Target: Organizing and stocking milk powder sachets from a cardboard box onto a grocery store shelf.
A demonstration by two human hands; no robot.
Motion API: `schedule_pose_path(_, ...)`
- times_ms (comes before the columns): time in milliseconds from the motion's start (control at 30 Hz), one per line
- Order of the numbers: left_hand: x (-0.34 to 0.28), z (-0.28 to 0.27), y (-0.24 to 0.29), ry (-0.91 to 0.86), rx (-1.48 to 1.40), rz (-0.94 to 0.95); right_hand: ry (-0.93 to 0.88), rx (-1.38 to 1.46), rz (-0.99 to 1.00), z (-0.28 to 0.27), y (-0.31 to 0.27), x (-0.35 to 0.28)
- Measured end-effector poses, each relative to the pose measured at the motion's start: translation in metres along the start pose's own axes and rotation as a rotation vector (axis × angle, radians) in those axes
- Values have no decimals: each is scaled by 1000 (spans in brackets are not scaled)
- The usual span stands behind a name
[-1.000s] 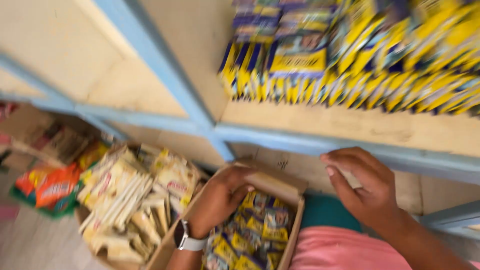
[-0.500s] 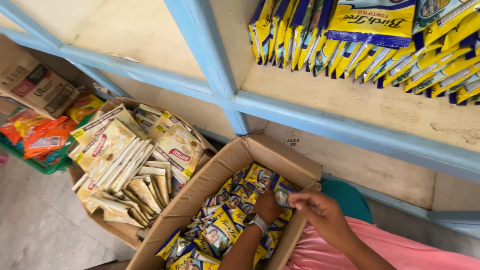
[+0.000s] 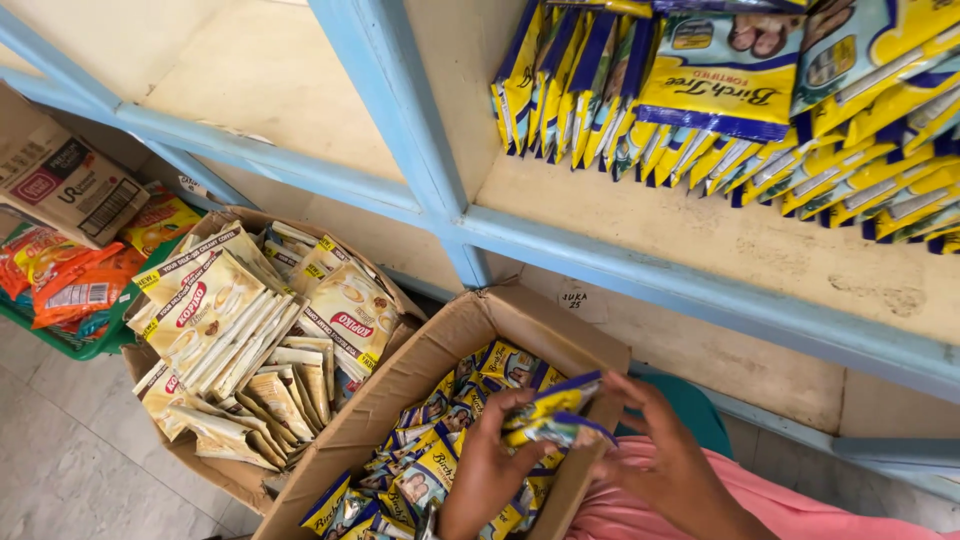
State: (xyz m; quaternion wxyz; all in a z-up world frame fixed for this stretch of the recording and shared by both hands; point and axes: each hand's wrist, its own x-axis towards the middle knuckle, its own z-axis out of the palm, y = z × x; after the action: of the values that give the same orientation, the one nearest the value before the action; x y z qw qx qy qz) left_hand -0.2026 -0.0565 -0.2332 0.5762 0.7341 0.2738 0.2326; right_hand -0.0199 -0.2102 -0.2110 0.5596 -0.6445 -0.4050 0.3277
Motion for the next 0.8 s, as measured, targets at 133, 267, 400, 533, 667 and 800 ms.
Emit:
schedule_pose_path(133,-5,3,23,-75,-144,155,11,-27,-74,4,-39,10)
schedule_pose_path(267,-6,0,41,-23,-367,20,37,-266,-192,1,-24,10)
schedule_pose_path(400,-2,15,52,138,-700,-11,246,-12,-81,15,10,6)
schedule_pose_path(533,2,44,51,222,-711,42,413,120,-210,33,33,3)
schedule_pose_path(667,4,56,49,349,-680,90,389,-2,29,20,85,-7)
schedule_pose_path(800,6,31,67,363,-204,-34,146,109,-163,-4,29,-2)
